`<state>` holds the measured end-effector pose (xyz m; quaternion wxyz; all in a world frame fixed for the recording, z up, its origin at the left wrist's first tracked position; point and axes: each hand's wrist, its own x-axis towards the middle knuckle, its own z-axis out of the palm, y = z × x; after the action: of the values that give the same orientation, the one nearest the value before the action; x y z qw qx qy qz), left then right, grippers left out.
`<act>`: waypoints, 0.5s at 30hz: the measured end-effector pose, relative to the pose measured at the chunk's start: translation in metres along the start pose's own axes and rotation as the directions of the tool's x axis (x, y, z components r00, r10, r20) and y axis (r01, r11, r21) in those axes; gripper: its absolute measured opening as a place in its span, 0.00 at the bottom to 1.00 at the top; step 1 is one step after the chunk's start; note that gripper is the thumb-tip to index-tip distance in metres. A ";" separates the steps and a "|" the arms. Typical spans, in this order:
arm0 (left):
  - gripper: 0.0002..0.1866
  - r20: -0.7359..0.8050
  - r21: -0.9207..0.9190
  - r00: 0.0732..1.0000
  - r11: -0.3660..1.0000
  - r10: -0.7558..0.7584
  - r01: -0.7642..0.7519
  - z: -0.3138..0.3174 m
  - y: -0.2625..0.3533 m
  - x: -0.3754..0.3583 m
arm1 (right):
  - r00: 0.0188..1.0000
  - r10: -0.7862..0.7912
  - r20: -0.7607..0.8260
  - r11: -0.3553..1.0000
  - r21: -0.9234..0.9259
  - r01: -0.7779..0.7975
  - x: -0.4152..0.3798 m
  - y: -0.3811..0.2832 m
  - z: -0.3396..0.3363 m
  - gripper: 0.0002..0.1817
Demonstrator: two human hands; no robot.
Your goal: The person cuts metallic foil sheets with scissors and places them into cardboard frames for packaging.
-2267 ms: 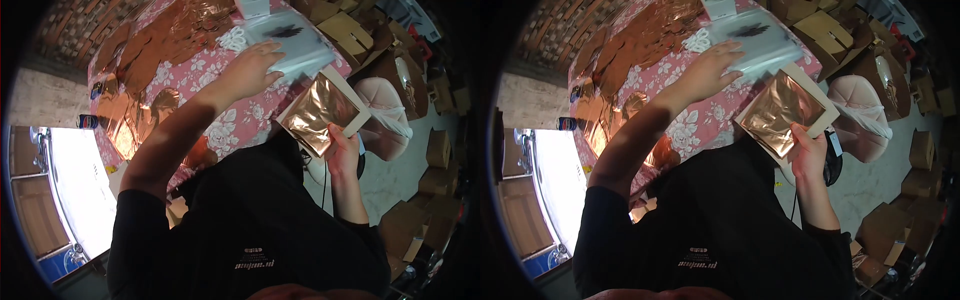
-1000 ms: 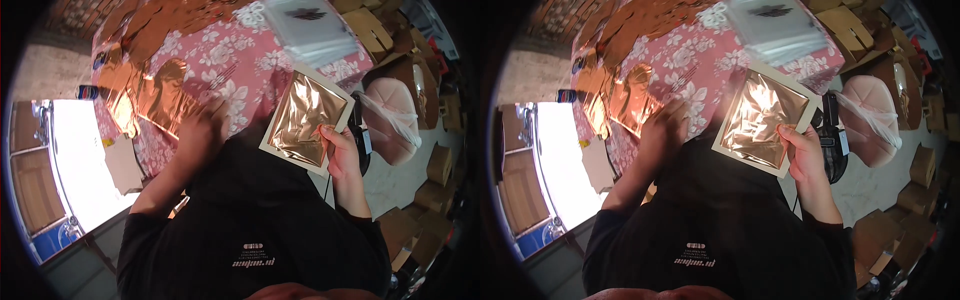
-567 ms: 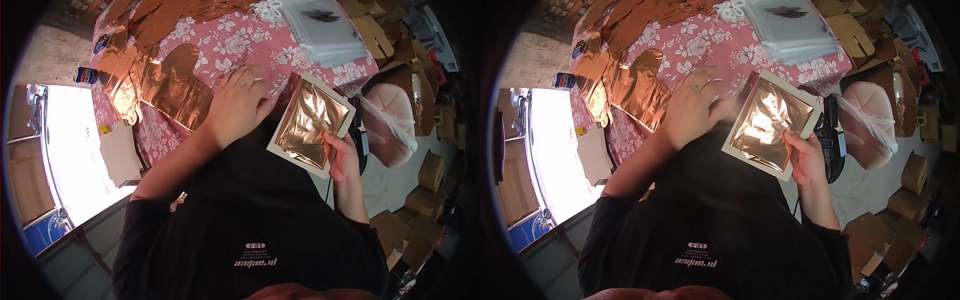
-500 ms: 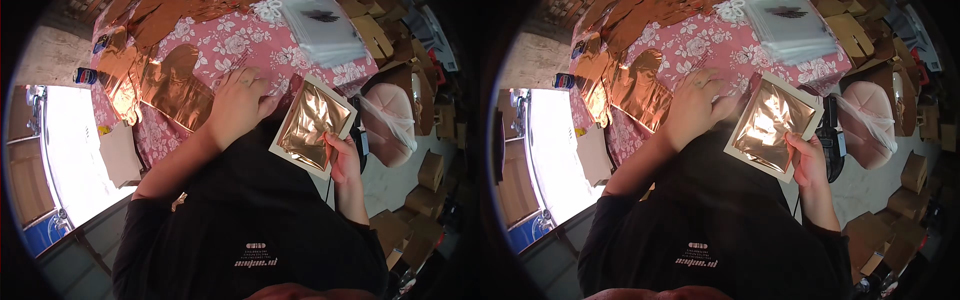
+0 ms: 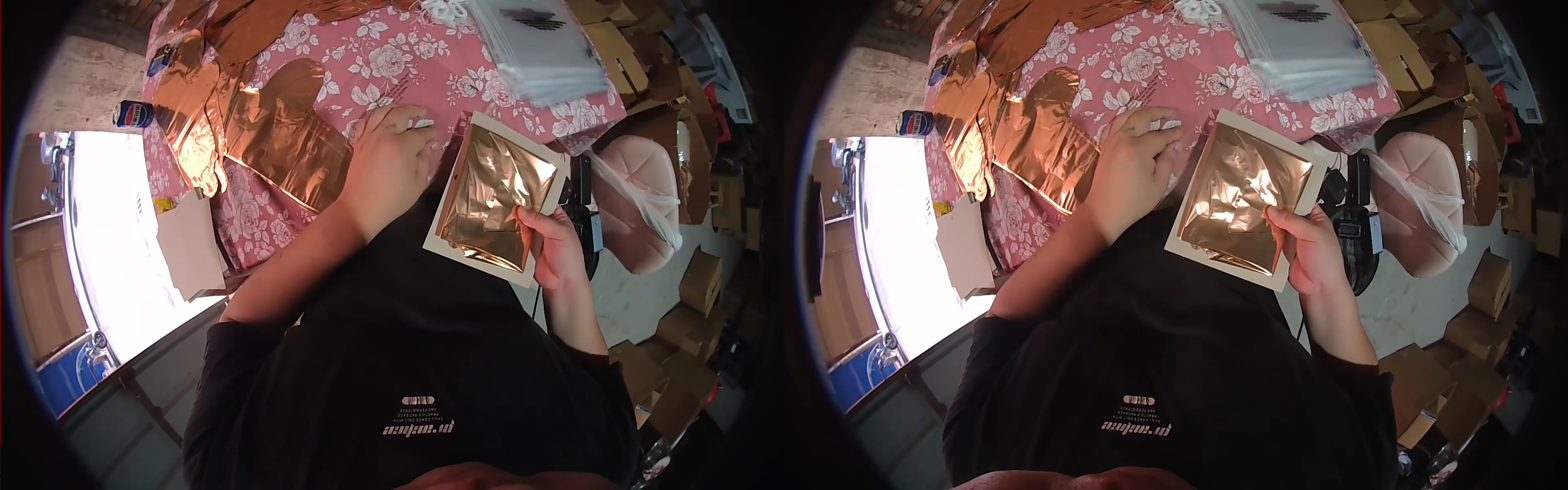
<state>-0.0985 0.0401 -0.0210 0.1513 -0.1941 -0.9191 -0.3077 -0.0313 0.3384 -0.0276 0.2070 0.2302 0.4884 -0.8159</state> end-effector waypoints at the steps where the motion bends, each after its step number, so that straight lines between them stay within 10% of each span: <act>1: 0.13 0.001 0.000 1.000 1.000 -0.002 0.002 0.000 0.001 0.000 | 1.000 0.008 0.016 0.999 -0.040 -0.008 0.001 0.000 -0.003 0.12; 15: 0.07 0.036 0.090 0.999 0.996 0.024 -0.027 -0.002 0.018 0.006 | 0.993 0.115 -0.017 0.992 -0.051 -0.115 0.005 -0.010 0.022 0.09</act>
<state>-0.0956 0.0537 -0.0075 0.1477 -0.2043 -0.9321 -0.2601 -0.0448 0.3226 -0.0140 0.2561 0.2581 0.4966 -0.7882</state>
